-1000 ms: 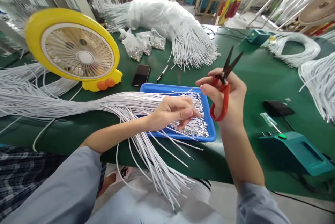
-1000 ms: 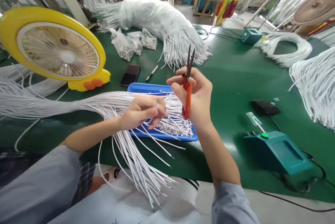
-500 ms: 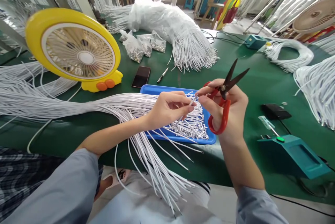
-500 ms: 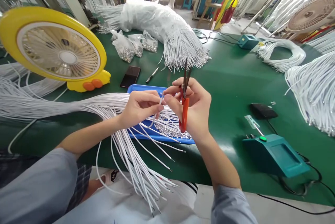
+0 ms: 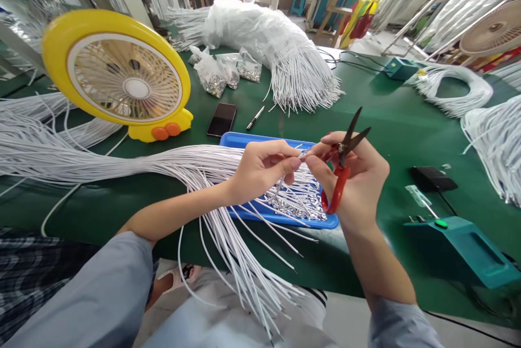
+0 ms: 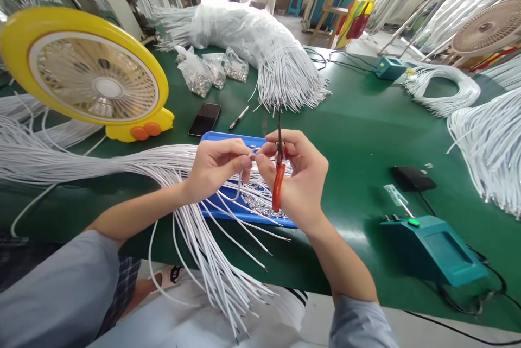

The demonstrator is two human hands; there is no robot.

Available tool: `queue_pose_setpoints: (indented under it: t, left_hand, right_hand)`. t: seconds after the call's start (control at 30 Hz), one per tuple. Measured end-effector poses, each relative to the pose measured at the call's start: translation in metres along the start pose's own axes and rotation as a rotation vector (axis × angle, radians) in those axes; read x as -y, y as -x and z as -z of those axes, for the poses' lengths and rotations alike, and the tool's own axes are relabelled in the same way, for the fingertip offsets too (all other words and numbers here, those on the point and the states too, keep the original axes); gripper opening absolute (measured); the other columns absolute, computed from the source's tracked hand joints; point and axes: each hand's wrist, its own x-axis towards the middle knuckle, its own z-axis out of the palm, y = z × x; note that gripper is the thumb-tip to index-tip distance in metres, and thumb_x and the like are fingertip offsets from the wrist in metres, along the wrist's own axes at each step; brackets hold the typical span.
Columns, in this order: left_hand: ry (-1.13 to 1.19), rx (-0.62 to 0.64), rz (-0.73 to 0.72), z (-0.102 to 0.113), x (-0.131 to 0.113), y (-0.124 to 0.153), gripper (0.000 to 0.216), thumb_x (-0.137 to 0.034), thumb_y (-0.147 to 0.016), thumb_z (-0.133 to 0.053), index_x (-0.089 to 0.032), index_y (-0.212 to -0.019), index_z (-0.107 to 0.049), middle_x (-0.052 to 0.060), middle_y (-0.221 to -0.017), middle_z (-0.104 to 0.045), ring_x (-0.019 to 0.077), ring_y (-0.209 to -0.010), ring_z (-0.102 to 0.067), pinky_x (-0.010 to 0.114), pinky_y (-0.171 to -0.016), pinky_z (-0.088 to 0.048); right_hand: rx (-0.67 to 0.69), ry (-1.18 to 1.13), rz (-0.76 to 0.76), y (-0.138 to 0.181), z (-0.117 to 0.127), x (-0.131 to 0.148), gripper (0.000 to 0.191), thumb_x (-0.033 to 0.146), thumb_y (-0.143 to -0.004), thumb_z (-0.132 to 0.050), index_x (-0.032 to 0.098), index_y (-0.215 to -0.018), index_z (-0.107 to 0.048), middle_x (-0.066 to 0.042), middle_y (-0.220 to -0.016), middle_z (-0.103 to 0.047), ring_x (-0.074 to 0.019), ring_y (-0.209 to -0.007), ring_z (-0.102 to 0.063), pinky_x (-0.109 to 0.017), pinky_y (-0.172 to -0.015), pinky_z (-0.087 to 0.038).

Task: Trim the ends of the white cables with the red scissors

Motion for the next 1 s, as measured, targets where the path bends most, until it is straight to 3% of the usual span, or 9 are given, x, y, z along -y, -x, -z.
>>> queue_pose_setpoints:
  t: [0.13,0.23,0.4,0.7,1.0]
  left_hand:
    - [-0.024,-0.077,-0.054,0.003,-0.001,-0.003,0.023,-0.033,-0.085,-0.068,-0.011,-0.078,-0.067,0.000,-0.064,-0.059,0.0073,-0.049,-0.061,0.018,-0.047,-0.051]
    - [-0.042,-0.121,-0.118,0.007,-0.004,-0.006,0.016,-0.026,-0.085,-0.067,-0.011,-0.078,-0.069,-0.001,-0.063,-0.057,0.0061,-0.048,-0.060,0.016,-0.048,-0.050]
    - [-0.102,-0.130,-0.164,0.009,-0.006,-0.005,0.010,-0.020,-0.084,-0.067,-0.012,-0.079,-0.070,-0.001,-0.067,-0.057,0.0054,-0.050,-0.061,0.016,-0.048,-0.051]
    - [-0.227,-0.122,-0.238,0.010,-0.005,-0.004,0.012,-0.023,-0.085,-0.066,-0.013,-0.082,-0.072,0.001,-0.073,-0.059,0.0051,-0.054,-0.059,0.014,-0.047,-0.051]
    - [-0.237,-0.096,-0.281,0.010,-0.005,-0.003,0.010,-0.015,-0.084,-0.065,-0.015,-0.085,-0.075,0.002,-0.074,-0.060,0.0064,-0.057,-0.058,0.016,-0.049,-0.053]
  right_hand:
    - [0.017,0.152,0.035,-0.005,0.008,0.000,0.022,0.017,-0.075,-0.071,0.024,-0.093,-0.062,0.003,-0.073,-0.064,-0.0122,-0.062,-0.058,-0.029,-0.060,-0.047]
    - [0.011,0.319,0.103,-0.009,0.015,-0.001,0.021,0.020,-0.077,-0.069,0.025,-0.096,-0.063,0.000,-0.083,-0.068,-0.0166,-0.072,-0.062,-0.031,-0.063,-0.048]
    - [0.113,0.556,0.175,-0.011,0.018,-0.002,0.025,0.022,-0.074,-0.071,0.025,-0.098,-0.065,-0.003,-0.087,-0.069,-0.0192,-0.076,-0.061,-0.032,-0.061,-0.045]
    - [0.194,0.596,0.235,-0.007,0.011,-0.004,0.026,0.023,-0.074,-0.070,0.024,-0.099,-0.066,-0.004,-0.086,-0.068,-0.0212,-0.080,-0.061,-0.033,-0.063,-0.047]
    - [0.213,0.586,0.224,-0.005,0.012,-0.001,0.025,0.023,-0.075,-0.069,0.024,-0.099,-0.066,-0.004,-0.086,-0.068,-0.0210,-0.079,-0.061,-0.033,-0.064,-0.048]
